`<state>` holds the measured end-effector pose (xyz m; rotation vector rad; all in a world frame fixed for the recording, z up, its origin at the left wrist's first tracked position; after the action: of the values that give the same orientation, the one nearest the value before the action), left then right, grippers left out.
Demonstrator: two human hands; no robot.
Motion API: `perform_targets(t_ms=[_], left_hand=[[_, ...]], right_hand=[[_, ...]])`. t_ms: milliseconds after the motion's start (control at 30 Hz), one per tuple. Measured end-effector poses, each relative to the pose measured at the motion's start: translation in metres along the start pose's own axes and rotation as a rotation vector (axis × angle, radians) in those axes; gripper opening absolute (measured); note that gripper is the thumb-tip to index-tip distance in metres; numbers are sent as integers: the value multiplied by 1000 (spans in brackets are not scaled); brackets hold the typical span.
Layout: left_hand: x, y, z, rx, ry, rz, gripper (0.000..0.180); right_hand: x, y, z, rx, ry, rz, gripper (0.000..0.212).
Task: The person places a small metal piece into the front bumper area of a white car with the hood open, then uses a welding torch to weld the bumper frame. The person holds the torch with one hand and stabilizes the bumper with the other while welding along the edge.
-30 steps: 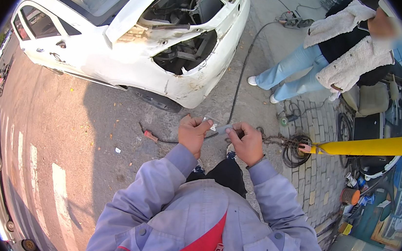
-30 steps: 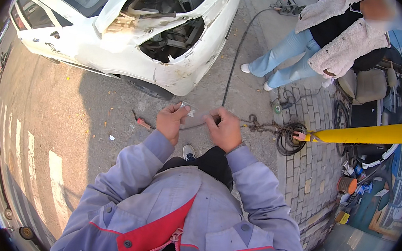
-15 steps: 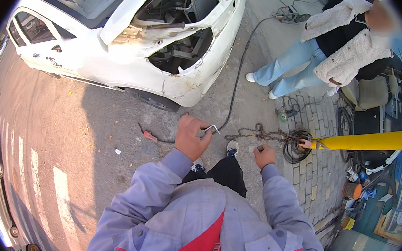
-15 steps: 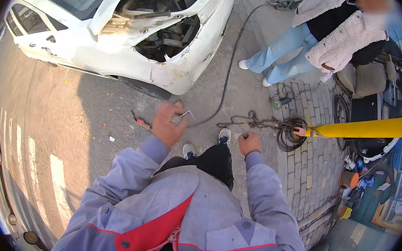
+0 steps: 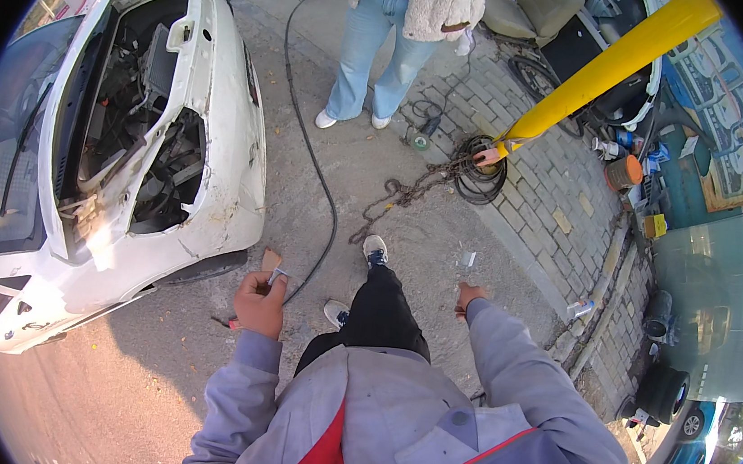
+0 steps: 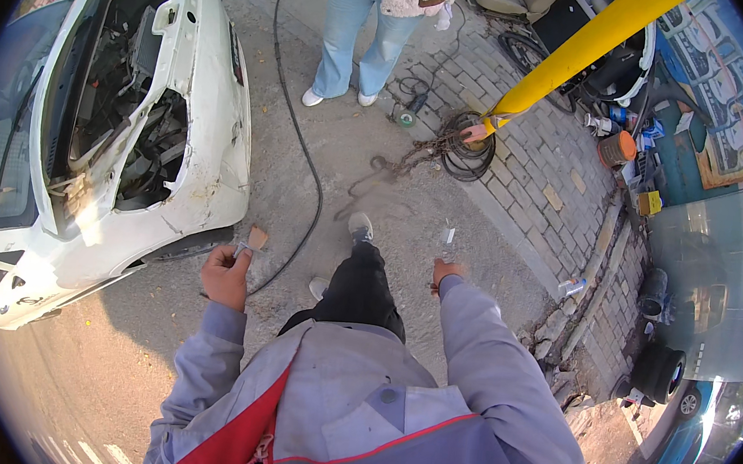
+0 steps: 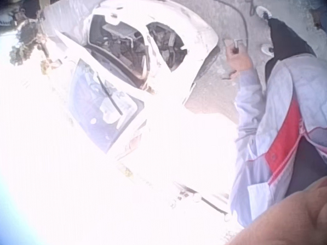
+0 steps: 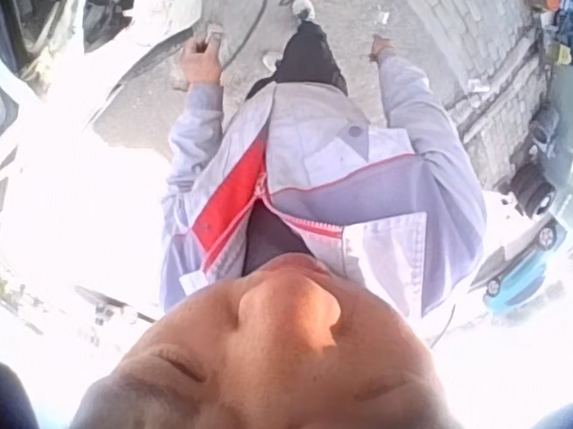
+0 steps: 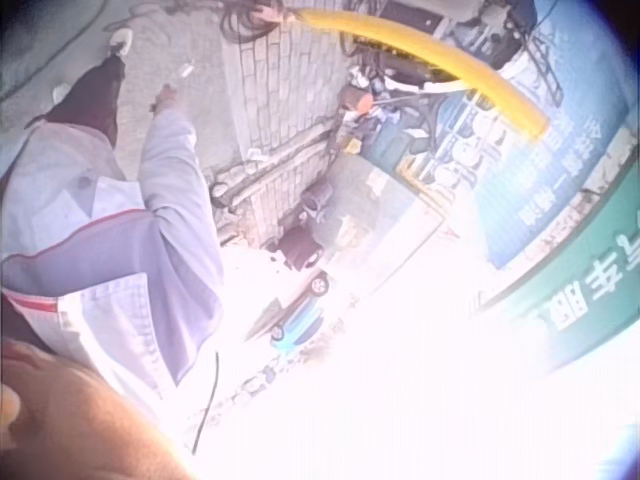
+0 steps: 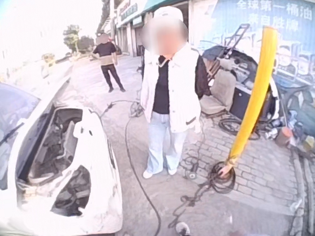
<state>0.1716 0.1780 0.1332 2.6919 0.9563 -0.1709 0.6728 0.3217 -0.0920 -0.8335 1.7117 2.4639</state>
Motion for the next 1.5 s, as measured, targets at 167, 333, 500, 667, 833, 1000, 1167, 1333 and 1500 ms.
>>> perform_targets(t_ms=[167, 333, 500, 667, 833, 1000, 1167, 1333, 1500], left_hand=[[13, -7, 16, -174, 181, 90, 15], [8, -8, 17, -367, 370, 76, 17], [-6, -6, 7, -374, 450, 34, 17], [-31, -2, 3, -345, 389, 22, 16], [-47, 6, 0, -323, 552, -12, 22], [-49, -5, -3, -273, 773, -19, 25], [-54, -34, 6, -251, 842, -139, 26], [-70, -66, 33, -361, 799, -229, 30], [-78, -86, 80, -457, 926, -450, 24]], right_hand=[[70, 26, -23, -736, 1316, 212, 63], [109, 153, 92, -881, 715, 307, 43], [164, 314, 206, -1293, 601, 608, 47], [224, 390, 241, -1564, 796, 713, 34], [264, 405, 252, -1631, 880, 739, 23], [292, 391, 274, -1382, 895, 804, 24], [331, 365, 302, -1130, 908, 1035, 30], [375, 330, 363, -1153, 1017, 1058, 35], [428, 313, 442, -1401, 1359, 753, 43]])
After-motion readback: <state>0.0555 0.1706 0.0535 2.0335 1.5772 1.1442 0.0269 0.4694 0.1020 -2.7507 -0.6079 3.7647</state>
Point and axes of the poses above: each hand's wrist, its own y-axis away from the middle knuckle, its own x-axis out of the palm, z = x × y, the point moved 4 cm from there along -y, towards the middle knuckle, and after that the axes turned 8 degrees about z, right-handed, at the moved point
